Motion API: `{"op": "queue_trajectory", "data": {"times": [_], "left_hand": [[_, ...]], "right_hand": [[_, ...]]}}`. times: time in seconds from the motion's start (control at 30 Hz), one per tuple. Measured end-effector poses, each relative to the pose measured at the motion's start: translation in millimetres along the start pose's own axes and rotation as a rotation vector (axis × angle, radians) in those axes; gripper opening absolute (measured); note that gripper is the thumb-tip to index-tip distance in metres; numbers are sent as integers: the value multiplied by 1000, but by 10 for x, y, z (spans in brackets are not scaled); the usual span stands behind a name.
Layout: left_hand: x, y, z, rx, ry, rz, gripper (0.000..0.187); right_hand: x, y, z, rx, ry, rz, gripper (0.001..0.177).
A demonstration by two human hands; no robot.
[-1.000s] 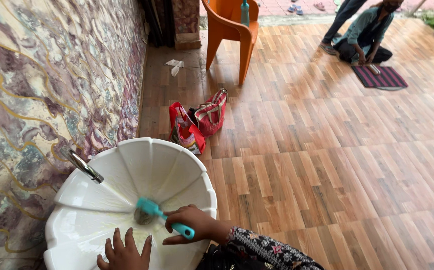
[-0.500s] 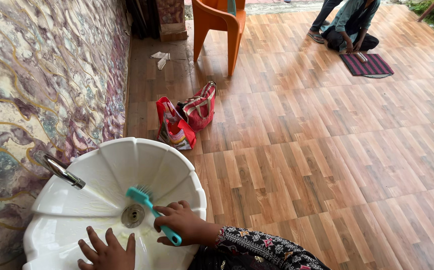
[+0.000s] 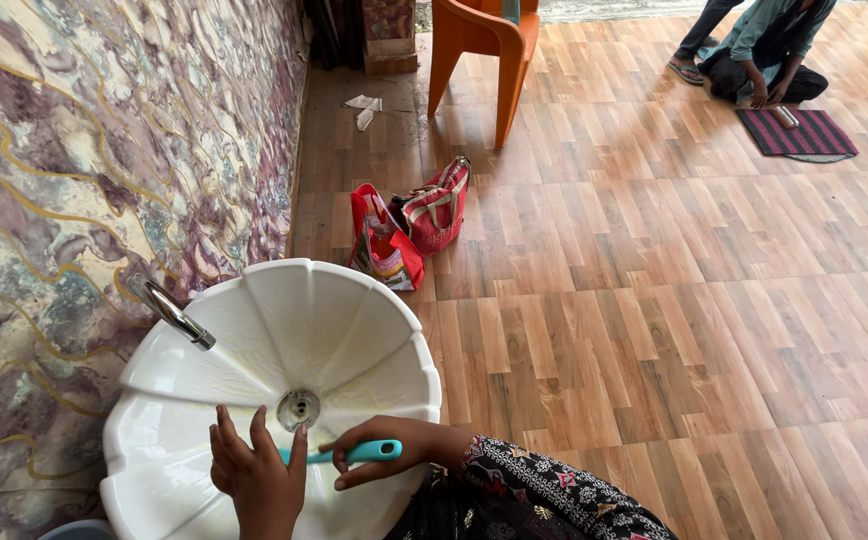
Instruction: The person scrubs the interior of a white, flower-shaped pedestal sink using a teal scrub brush. They repeatedly apply a yellowish cleaning agent and scrub the basin's surface and drain area. The person occasionally rinses the brush under the running tap.
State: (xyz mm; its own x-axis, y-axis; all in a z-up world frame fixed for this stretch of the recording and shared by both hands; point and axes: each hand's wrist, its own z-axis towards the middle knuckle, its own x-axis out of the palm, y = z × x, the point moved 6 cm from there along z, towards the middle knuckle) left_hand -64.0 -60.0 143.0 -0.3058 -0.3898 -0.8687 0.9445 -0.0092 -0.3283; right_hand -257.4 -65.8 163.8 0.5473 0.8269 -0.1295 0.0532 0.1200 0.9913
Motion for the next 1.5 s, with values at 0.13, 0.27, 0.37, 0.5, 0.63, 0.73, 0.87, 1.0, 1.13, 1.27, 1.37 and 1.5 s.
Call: {"op": "queue_trajectory", "data": {"times": [0.13, 0.27, 0.37, 0.5, 0.63, 0.73, 0.87, 1.0, 1.13, 1.27, 1.37, 1.5], "left_hand": [[15, -20, 0, 1, 31, -19, 72], [47, -15, 3, -3, 62, -9, 73], [47, -18, -3, 1, 65, -21, 74], [80, 0, 4, -28, 94, 6, 72], [56, -25, 5, -2, 48, -38, 73], [59, -31, 0, 6, 59, -71, 72], [92, -12, -5, 1, 77, -83, 72], [121, 24, -9, -18, 56, -96, 74], [159, 37, -7, -30, 60, -120, 74], [155, 40, -8, -12, 56, -149, 73], [181, 61, 3, -32, 74, -125, 73], [165, 53, -11, 0, 35, -157, 72]], "right_hand": [[-84, 0, 16, 11, -225, -523, 29], [-199, -46, 26, 102, -364, -564, 40], [-30, -120, 35, 81, -37, -134, 44], [-79, -94, 59, 67, -232, -666, 32], [-211, -175, 32, 146, -389, -521, 45], [-89, -192, 53, 17, -107, -160, 49], [-34, -144, 33, -11, -142, -447, 36], [-214, -239, 6, 169, -500, -709, 43], [-50, -296, 65, -29, -14, -179, 42], [-19, -82, 59, 6, -98, -432, 35], [-216, -28, 10, 145, -416, -622, 39], [-45, -167, 58, -41, 37, -112, 33]]}}
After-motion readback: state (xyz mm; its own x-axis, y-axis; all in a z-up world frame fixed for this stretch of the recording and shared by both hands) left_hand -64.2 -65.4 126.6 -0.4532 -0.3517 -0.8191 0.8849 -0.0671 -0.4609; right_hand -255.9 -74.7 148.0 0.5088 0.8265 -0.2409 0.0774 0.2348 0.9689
